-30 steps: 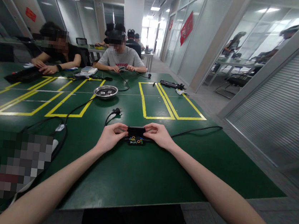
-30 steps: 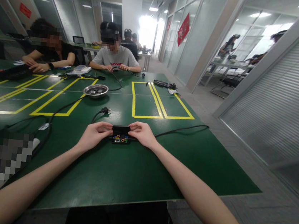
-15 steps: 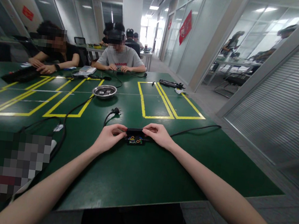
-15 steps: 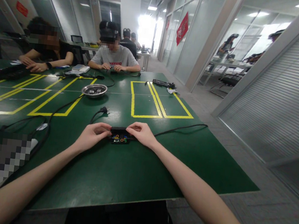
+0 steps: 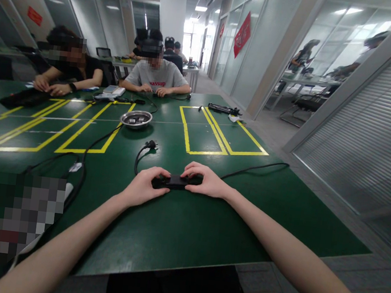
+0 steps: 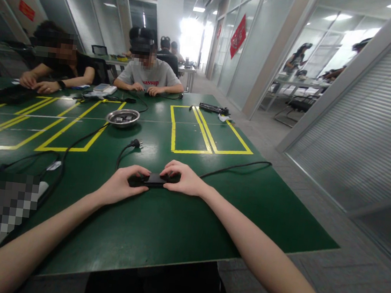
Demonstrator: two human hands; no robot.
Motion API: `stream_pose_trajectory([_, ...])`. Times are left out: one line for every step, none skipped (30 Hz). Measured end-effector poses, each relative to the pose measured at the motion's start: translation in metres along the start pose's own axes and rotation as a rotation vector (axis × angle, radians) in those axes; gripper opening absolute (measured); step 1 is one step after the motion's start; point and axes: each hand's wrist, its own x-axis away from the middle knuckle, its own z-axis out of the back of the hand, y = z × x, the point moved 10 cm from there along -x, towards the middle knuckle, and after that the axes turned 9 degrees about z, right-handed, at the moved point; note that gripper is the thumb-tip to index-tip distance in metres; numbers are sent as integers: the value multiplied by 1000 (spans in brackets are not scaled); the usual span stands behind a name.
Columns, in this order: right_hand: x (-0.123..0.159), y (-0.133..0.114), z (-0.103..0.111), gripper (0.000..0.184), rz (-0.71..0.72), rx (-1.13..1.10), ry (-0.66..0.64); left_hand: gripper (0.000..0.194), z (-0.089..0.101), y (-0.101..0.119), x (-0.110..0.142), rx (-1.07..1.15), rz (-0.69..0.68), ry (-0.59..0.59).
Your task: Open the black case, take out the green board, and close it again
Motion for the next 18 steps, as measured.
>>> stream_pose_trajectory([0,-2,-1,27,14,22,-11,27,0,0,0,-9,-14,4])
stream_pose_trajectory([0,-4,-2,30,31,52,-22,24,1,0,-1,-21,-25,9])
stream_pose_trajectory([0,-6,-3,34,50,90,-34,23,1,1,-1,-39,-30,12])
stream_pose_trajectory([0,-8,-4,39,71,135,-45,21,2,1,-2,-62,-29,15])
stream_pose_trajectory([0,-10,-5,42,89,185,-54,21,2,1,-3,-88,-21,19])
stream_pose_trajectory([0,-11,-6,44,103,238,-56,21,2,1,-4,-116,-12,21])
stream_pose_trajectory([-1,-12,-6,42,114,292,-53,22,2,1,-5,-142,-5,23])
stream_pose_trajectory([-1,-13,-7,39,122,348,-48,24,1,2,-6,-165,-6,29])
stream_pose_trajectory([-2,-13,-7,35,129,405,-43,27,1,3,-6,-185,-16,38])
stream_pose_trajectory([-3,-14,-8,31,135,460,-39,29,0,5,-7,-203,-31,51])
stream_pose_trajectory([-4,-14,-8,29,141,510,-38,31,0,7,-7,-220,-48,62])
stream_pose_trajectory([-4,-15,-10,28,147,554,-42,32,-1,7,-7,-234,-62,74])
stream_pose_trajectory([-5,-15,-11,27,152,588,-48,33,-1,7,-7,-247,-72,84])
stream_pose_trajectory([-5,-16,-12,27,154,613,-54,33,-1,6,-7,-260,-75,89])
stream_pose_trajectory([-5,-16,-12,27,157,628,-57,31,-2,4,-7,-272,-75,90])
stream_pose_trajectory([-5,-17,-13,27,165,631,-55,30,-2,3,-7,-282,-76,90])
stream_pose_trajectory([-5,-18,-12,27,178,622,-49,30,-2,2,-6,-291,-78,89])
stream_pose_trajectory([-5,-19,-12,27,198,605,-41,30,-2,2,-6,-298,-82,89])
